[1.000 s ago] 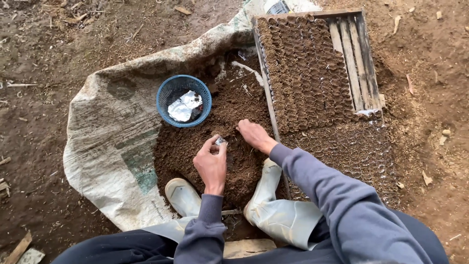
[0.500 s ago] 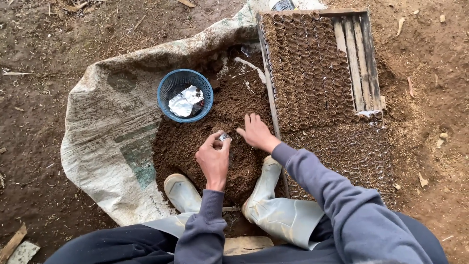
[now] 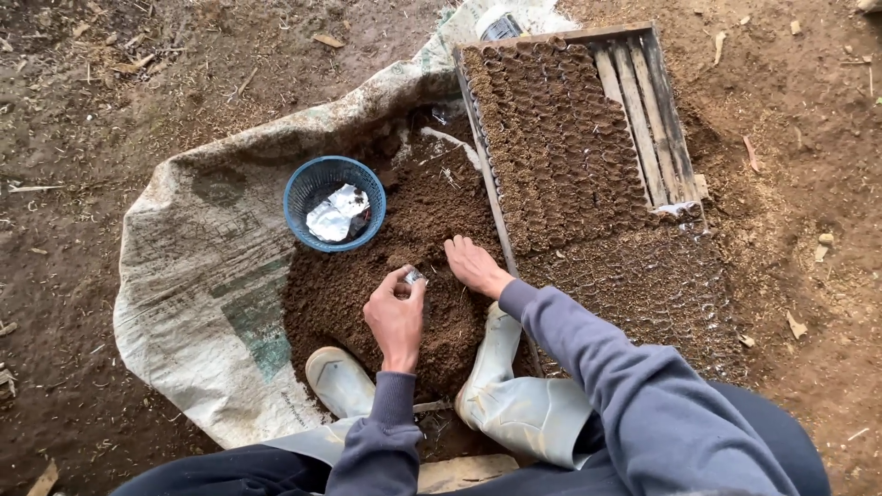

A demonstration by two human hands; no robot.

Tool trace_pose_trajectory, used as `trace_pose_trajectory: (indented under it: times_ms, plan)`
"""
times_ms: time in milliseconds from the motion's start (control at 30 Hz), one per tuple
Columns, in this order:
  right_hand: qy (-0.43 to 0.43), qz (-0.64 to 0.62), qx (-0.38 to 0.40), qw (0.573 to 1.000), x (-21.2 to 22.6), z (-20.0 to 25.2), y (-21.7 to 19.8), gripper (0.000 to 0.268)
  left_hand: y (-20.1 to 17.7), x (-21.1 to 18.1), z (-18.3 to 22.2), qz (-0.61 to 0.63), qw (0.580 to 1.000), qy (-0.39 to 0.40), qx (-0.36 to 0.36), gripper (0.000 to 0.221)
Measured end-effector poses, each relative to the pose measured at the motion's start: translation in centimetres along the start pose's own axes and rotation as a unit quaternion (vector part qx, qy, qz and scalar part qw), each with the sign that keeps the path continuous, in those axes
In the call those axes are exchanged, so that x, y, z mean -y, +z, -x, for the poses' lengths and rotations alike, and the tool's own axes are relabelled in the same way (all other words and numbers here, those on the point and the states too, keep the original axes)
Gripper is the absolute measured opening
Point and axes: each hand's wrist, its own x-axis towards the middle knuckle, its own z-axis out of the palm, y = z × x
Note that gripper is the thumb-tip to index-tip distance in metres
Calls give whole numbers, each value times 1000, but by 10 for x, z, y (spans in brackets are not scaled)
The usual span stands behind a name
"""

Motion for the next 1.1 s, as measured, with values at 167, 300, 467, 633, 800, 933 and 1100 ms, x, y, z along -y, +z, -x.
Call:
trace_pose_trajectory:
  times_ms: [167, 300, 467, 633, 800, 933, 1100]
  plan:
    - [34, -152, 63, 986, 5, -4, -73, 11, 2, -4, 1, -5, 1000, -2, -7, 31]
    - [42, -187, 81, 978, 0, -5, -51, 15, 8, -7, 3, 2, 1000, -8, 0, 31]
    - [202, -357, 134, 902, 10, -16, -119, 58, 8, -8, 1, -5, 1000, 1, -1, 32]
    - [224, -436, 203, 847, -18, -30, -64, 30, 4, -8, -1, 7, 1000, 1, -10, 31]
    - [198, -406, 183, 873, -16, -38, -109, 45, 3, -2, -4, 6, 1000, -3, -16, 30]
    - [215, -412, 213, 860, -13, -41, -119, 52, 5, -1, -5, -1, 1000, -15, -9, 31]
    - [208, -427, 278, 835, -29, -44, -79, 35, 5, 1, -8, -20, 1000, 1, 8, 32]
